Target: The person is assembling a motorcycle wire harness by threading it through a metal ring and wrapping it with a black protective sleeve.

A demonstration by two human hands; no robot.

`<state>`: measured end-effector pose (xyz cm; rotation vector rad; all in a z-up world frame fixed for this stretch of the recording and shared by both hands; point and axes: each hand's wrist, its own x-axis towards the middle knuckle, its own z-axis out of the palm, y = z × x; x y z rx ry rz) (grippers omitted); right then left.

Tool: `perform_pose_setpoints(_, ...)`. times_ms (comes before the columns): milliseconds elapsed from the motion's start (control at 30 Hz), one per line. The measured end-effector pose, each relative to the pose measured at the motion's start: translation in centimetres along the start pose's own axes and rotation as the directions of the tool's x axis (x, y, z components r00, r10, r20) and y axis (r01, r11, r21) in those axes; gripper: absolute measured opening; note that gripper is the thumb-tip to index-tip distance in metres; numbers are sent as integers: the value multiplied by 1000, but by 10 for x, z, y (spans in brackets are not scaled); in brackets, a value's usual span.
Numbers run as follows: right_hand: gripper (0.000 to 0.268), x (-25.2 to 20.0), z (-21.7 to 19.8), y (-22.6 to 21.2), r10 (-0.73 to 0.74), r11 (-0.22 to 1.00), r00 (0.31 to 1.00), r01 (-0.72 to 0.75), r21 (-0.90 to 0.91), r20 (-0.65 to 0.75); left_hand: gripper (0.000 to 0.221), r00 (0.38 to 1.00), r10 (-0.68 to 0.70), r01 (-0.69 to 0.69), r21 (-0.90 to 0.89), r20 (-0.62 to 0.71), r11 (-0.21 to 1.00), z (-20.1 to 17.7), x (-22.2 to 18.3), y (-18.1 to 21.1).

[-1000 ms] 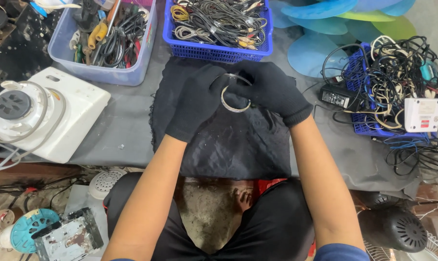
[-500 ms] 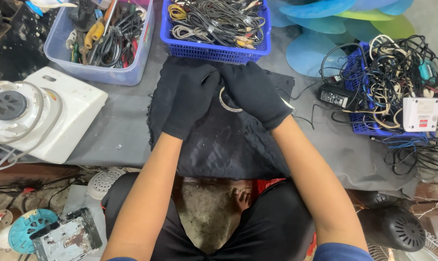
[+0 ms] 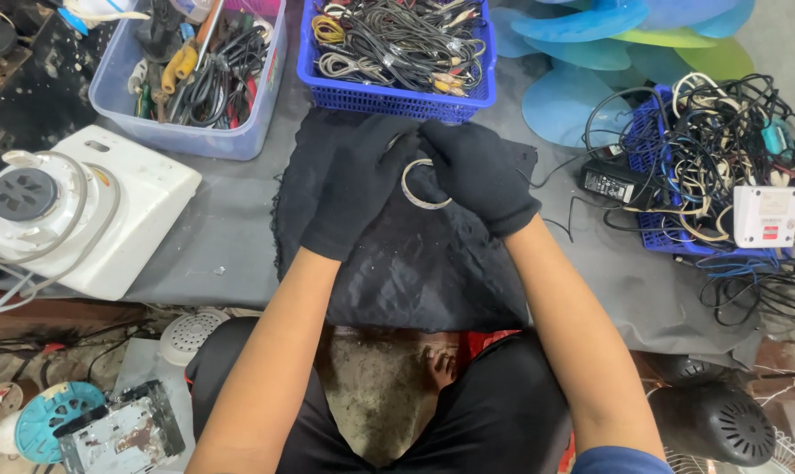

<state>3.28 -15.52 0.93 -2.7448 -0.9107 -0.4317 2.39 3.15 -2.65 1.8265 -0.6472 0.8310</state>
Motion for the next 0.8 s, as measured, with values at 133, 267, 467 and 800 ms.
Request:
perform_pose_setpoints(133, 19, 5, 16, -9, 149, 943, 989, -145, 299, 8, 8, 994, 59, -57, 24, -91, 998, 12, -9, -27)
perform_pose_setpoints(267, 27, 3, 13, -21, 266, -97, 919, -276, 956, 292, 7, 987, 37, -34, 22, -158, 999, 5, -10, -20)
perform_pose_setpoints(467, 14, 19, 22, 1, 334, 47, 888, -352, 935, 317, 9, 990, -16, 32, 112, -140, 993, -15, -1, -18)
perform_pose_setpoints(800, 15, 94, -19, 12, 14, 886, 963, 114, 450, -271, 46, 946, -233, 225, -60, -226, 973, -22, 2, -33)
